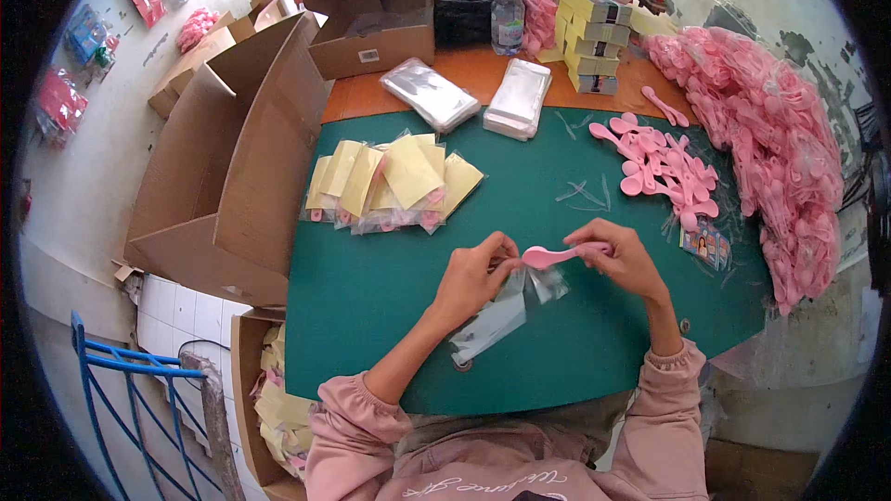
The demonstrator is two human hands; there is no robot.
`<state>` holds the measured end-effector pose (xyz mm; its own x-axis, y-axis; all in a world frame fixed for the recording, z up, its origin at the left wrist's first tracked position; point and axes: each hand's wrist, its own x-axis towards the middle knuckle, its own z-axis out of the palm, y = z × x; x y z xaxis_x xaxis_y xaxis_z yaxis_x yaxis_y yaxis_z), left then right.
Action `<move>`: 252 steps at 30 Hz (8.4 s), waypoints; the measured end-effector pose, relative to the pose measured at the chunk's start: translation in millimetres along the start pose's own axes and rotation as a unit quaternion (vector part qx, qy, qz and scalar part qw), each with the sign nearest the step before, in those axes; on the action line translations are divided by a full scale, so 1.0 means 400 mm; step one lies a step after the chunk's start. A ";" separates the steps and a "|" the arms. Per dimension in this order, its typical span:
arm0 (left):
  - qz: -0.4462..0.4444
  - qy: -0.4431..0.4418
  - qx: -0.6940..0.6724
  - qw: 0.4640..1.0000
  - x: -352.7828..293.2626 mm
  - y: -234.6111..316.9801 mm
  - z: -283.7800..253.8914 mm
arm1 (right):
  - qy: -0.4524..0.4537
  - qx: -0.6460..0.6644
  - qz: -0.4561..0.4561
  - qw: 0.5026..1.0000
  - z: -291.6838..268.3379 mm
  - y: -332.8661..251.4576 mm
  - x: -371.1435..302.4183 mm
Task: The person repeatedly places pink plastic spoons and small printed cards into clear plastic bags, then seals each bag and stacks them on the table. The person also handles stacks of empty plastic bags and organizes the sealed packages.
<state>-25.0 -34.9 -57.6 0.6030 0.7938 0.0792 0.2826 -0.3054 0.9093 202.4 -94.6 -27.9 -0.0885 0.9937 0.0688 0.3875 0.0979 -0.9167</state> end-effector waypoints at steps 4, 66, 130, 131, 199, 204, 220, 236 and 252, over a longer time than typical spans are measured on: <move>0.007 0.043 -0.023 0.999 0.008 -0.004 -0.011 | 0.106 -0.094 0.066 0.988 -0.022 0.004 -0.004; -0.073 -0.224 -0.307 0.922 0.073 0.100 -0.107 | 0.436 -0.180 0.055 0.880 -0.184 -0.083 -0.109; -0.178 -0.060 -0.340 0.921 0.012 -0.011 0.019 | -0.001 -0.225 -0.150 0.963 0.118 -0.012 0.050; -0.161 -0.052 -0.310 0.936 0.011 -0.012 0.020 | -0.001 -0.226 -0.150 0.963 0.118 -0.015 0.053; -0.098 0.049 -0.193 0.975 0.030 -0.025 0.016 | 0.133 0.187 0.086 0.969 0.123 0.033 0.038; -0.164 0.045 -0.344 0.924 0.032 0.001 0.007 | 0.129 0.197 0.086 0.968 0.127 0.039 0.038; -0.105 0.042 -0.182 0.977 0.023 0.000 0.014 | 0.110 0.190 0.089 0.972 0.129 0.039 0.033; 0.070 0.248 0.329 0.908 0.026 0.063 -0.148 | 0.243 -0.493 -0.009 0.835 -0.221 0.170 0.062; 0.072 0.015 0.046 0.996 0.006 -0.016 0.000 | 0.321 -0.045 0.001 0.946 -0.070 -0.025 0.024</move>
<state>-25.3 -30.9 -63.1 0.6191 0.7540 0.2195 0.2631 -0.4625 0.8467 223.4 -84.6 -7.0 0.4769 0.8188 0.3196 0.4670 0.0720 -0.8813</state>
